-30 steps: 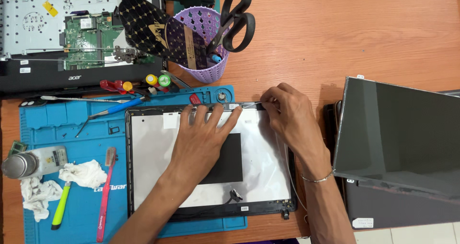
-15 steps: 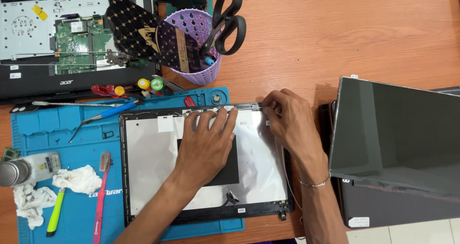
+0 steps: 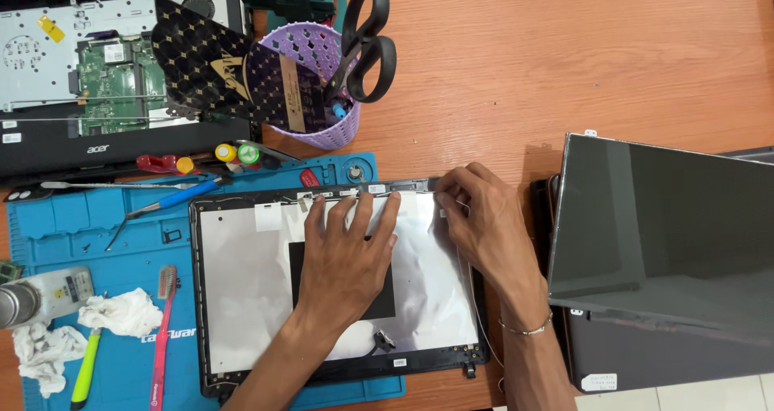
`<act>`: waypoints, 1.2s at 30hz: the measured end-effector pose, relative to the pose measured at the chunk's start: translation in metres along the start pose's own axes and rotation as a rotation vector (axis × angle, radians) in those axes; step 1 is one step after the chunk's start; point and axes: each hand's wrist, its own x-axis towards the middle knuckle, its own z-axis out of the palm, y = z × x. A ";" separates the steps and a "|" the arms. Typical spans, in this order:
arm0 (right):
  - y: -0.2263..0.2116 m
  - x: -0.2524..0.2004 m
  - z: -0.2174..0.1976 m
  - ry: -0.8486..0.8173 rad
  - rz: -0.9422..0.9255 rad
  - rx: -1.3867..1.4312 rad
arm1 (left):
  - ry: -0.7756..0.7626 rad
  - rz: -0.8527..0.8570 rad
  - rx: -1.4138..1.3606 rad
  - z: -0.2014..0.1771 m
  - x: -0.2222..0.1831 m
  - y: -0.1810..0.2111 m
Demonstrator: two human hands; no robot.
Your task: The person routes a thin wire along the internal frame and hinges of a laptop using their fingers and then lifts a screen display component.
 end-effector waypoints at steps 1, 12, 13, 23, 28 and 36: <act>0.000 0.000 0.000 0.007 -0.001 0.010 | 0.011 -0.009 -0.019 0.001 -0.001 0.000; -0.007 0.001 -0.003 0.051 -0.025 -0.002 | 0.109 -0.064 -0.187 0.006 -0.004 -0.003; -0.008 0.001 -0.003 0.046 -0.029 0.002 | 0.122 -0.071 -0.202 0.007 -0.004 -0.004; -0.009 0.003 0.005 0.072 -0.059 0.004 | 0.164 -0.074 -0.239 0.007 -0.004 -0.008; -0.009 0.004 0.012 0.132 -0.079 -0.030 | 0.133 -0.082 -0.214 0.006 -0.003 -0.007; -0.007 0.005 0.008 0.142 -0.077 -0.011 | 0.066 -0.069 -0.182 0.008 -0.003 -0.007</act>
